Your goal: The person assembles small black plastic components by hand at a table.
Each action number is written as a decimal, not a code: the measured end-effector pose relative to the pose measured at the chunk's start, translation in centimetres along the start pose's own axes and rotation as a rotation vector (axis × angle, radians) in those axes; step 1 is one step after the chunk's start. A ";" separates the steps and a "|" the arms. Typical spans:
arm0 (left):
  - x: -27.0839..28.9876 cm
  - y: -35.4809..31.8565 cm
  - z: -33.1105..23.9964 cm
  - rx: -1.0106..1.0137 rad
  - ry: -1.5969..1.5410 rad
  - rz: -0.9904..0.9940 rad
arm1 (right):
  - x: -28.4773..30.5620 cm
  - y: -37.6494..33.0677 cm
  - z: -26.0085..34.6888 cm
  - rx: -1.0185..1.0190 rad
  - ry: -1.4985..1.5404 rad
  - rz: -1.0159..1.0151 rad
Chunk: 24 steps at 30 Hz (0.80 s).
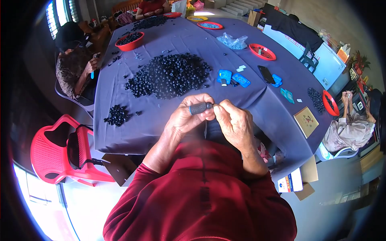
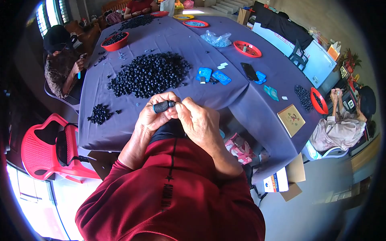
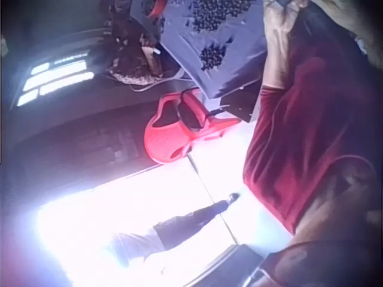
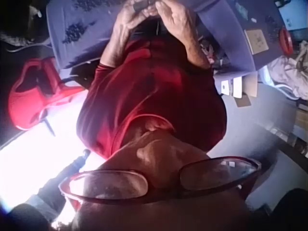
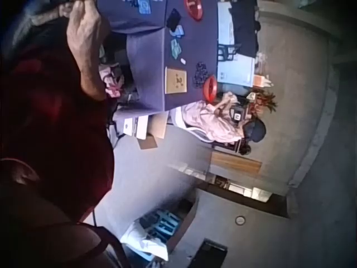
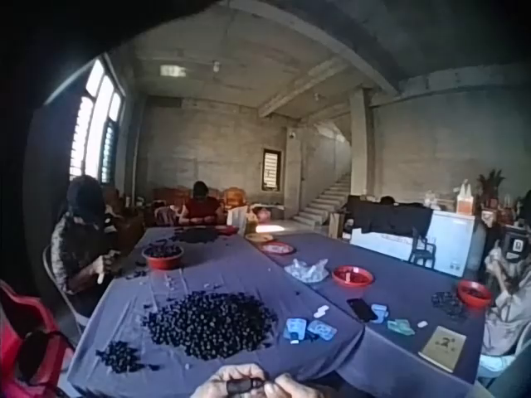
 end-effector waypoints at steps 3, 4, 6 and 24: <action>-0.4 -0.1 0.0 0.007 -0.023 0.006 | 0.3 -0.1 0.7 0.021 0.064 -0.022; -0.5 -0.1 0.1 0.007 -0.029 0.008 | 0.3 -0.2 0.5 0.038 0.069 -0.034; -0.3 -0.1 0.5 0.016 -0.053 0.003 | 0.4 -0.3 0.6 0.056 0.077 -0.043; -0.6 -0.3 0.2 0.026 -0.084 0.065 | 0.9 -0.6 1.6 0.075 0.112 -0.063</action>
Point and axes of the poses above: each hand's wrist, its own y-axis towards the middle knuckle, its own x-axis out of the back of the hand, z = x × y, the point moved 7 cm from there along y, towards the middle knuckle, and after that the axes turned 5 degrees about -z, right-handed, at the moved point
